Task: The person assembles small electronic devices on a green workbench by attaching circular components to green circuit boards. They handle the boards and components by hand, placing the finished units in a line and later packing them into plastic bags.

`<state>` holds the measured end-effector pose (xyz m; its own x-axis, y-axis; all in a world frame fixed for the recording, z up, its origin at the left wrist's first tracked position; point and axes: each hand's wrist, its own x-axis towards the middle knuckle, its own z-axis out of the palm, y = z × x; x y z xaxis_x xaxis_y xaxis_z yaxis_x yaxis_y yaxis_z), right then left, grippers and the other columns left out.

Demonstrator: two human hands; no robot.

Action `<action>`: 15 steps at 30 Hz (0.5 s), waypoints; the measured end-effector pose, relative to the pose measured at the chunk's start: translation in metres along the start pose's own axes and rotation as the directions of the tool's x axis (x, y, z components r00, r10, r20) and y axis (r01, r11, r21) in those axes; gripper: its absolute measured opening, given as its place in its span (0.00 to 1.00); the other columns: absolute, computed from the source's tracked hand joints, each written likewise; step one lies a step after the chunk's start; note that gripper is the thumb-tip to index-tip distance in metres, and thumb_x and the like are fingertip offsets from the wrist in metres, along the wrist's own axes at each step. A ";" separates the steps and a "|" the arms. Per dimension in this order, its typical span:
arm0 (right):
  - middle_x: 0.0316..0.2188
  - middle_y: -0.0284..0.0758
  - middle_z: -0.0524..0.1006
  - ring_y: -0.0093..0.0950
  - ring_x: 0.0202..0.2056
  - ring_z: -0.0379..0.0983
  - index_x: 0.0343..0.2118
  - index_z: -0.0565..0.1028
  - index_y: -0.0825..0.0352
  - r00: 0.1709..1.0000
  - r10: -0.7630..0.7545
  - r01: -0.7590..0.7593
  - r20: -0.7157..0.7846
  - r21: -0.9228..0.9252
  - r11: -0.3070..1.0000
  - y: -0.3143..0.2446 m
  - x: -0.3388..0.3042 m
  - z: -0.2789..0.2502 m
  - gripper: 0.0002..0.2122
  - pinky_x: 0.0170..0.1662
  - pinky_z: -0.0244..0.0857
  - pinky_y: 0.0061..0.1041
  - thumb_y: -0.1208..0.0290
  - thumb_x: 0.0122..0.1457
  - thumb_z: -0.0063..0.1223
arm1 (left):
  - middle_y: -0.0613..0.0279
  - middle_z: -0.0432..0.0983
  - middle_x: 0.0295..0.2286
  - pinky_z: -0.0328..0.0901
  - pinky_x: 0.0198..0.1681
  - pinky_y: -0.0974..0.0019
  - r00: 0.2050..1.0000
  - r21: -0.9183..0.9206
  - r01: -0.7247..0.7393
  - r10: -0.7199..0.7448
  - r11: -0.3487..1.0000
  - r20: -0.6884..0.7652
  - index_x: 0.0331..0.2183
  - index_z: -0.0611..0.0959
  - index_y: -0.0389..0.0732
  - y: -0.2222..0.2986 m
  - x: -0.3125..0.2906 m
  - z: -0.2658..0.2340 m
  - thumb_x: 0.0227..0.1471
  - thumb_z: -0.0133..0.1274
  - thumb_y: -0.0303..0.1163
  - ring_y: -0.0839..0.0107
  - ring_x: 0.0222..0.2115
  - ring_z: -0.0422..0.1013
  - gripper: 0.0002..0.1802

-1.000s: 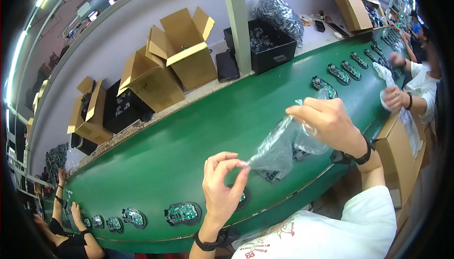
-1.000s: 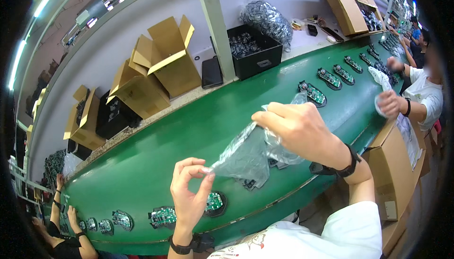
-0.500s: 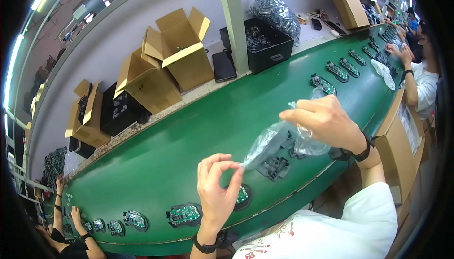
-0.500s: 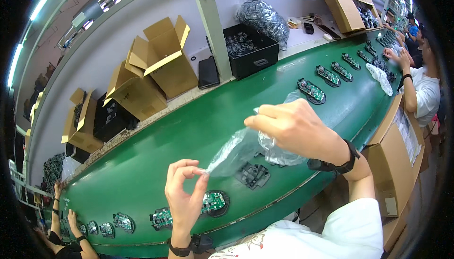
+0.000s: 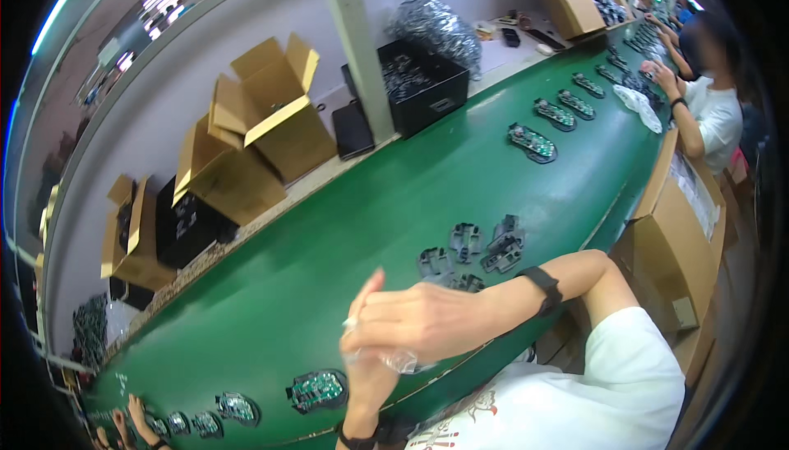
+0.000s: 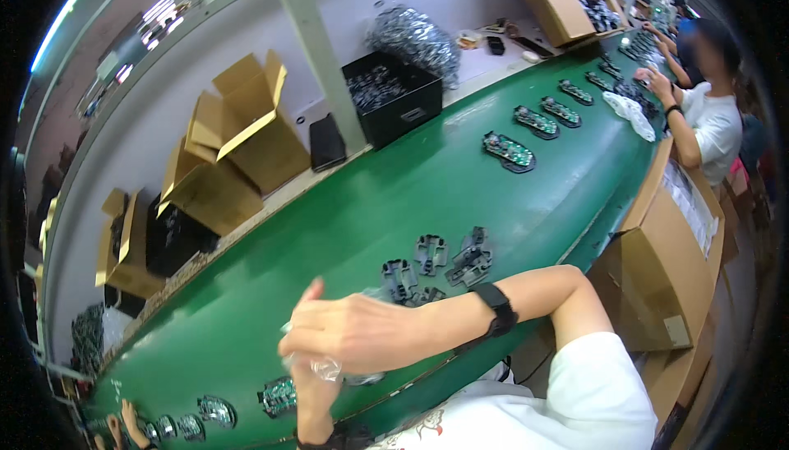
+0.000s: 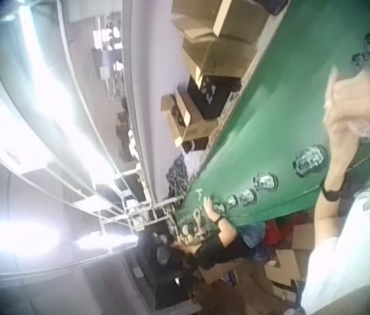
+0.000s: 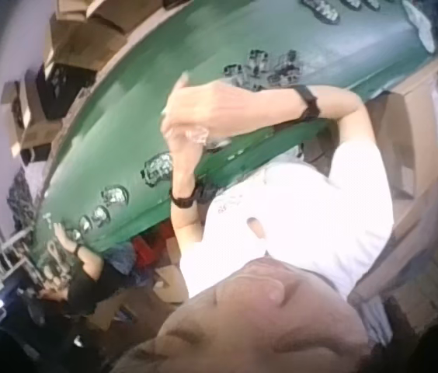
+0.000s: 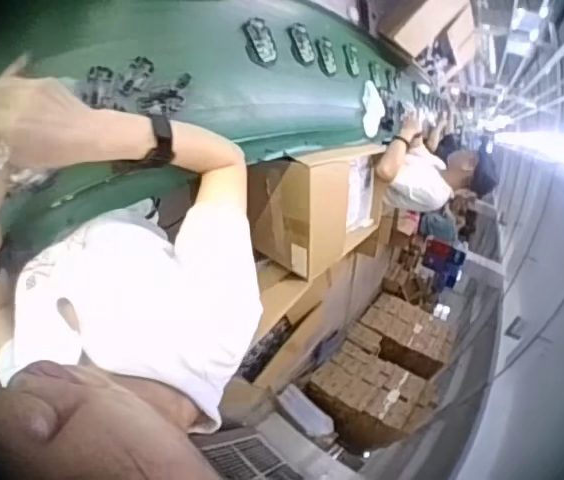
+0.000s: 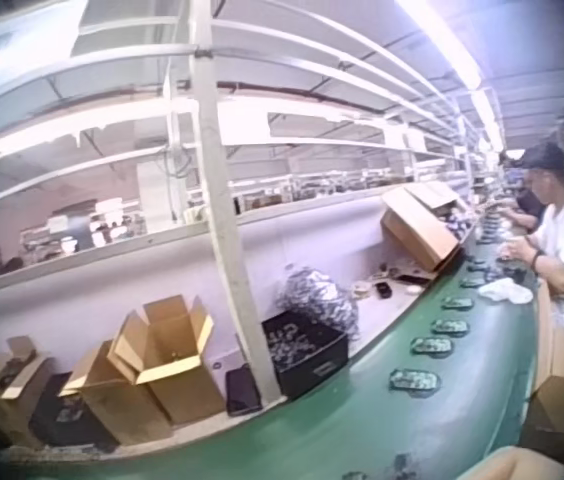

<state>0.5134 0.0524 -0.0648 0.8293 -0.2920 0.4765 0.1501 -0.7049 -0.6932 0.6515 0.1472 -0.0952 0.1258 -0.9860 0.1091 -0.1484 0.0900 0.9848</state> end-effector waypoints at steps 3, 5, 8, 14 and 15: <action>0.54 0.42 0.70 0.40 0.51 0.69 0.59 0.67 0.63 1.000 0.017 -0.017 -0.007 0.055 0.998 0.005 -0.001 0.000 0.29 0.50 0.71 0.35 0.65 0.55 0.63 | 0.55 0.80 0.36 0.68 0.48 0.64 0.962 0.069 0.153 -0.132 0.986 -0.239 0.42 0.82 0.30 -0.003 -0.014 -0.033 0.50 0.58 0.25 0.68 0.37 0.75 0.15; 0.58 0.43 0.66 0.40 0.58 0.62 0.61 0.64 0.64 1.000 0.003 -0.004 -0.009 -0.136 0.991 0.019 -0.010 -0.013 0.31 0.53 0.69 0.37 0.60 0.56 0.62 | 0.57 0.79 0.39 0.67 0.47 0.67 0.920 0.220 0.199 -0.105 0.955 -0.378 0.44 0.81 0.32 -0.011 -0.030 -0.063 0.49 0.58 0.22 0.69 0.40 0.74 0.18; 0.62 0.45 0.62 0.50 0.62 0.56 0.62 0.67 0.56 0.979 0.113 -0.035 0.172 -0.399 0.916 0.065 -0.059 -0.011 0.33 0.62 0.57 0.48 0.47 0.55 0.60 | 0.52 0.77 0.42 0.70 0.47 0.62 0.935 0.356 0.098 0.036 0.929 -0.352 0.47 0.79 0.30 -0.016 -0.049 -0.084 0.58 0.49 0.22 0.60 0.44 0.74 0.15; 0.60 0.43 0.65 0.47 0.59 0.60 0.56 0.73 0.51 0.923 0.242 -0.022 0.299 -0.587 0.809 0.090 -0.127 -0.030 0.25 0.60 0.58 0.47 0.51 0.56 0.59 | 0.53 0.77 0.44 0.71 0.46 0.64 0.944 0.341 0.091 0.029 0.936 -0.329 0.42 0.81 0.31 -0.011 -0.055 -0.072 0.58 0.49 0.24 0.64 0.43 0.74 0.11; 0.59 0.43 0.66 0.46 0.58 0.61 0.56 0.73 0.51 0.918 0.268 -0.029 0.291 -0.627 0.779 0.087 -0.137 -0.040 0.24 0.59 0.59 0.46 0.52 0.56 0.59 | 0.53 0.77 0.44 0.72 0.45 0.64 0.936 0.230 0.095 -0.008 0.969 -0.353 0.41 0.81 0.31 -0.008 -0.054 -0.067 0.58 0.49 0.24 0.65 0.42 0.74 0.11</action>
<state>0.3909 0.0057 -0.1686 0.9586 -0.2689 0.0941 -0.2442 -0.9456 -0.2148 0.7117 0.2091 -0.1002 0.4652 -0.8738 0.1418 -0.3573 -0.0388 0.9332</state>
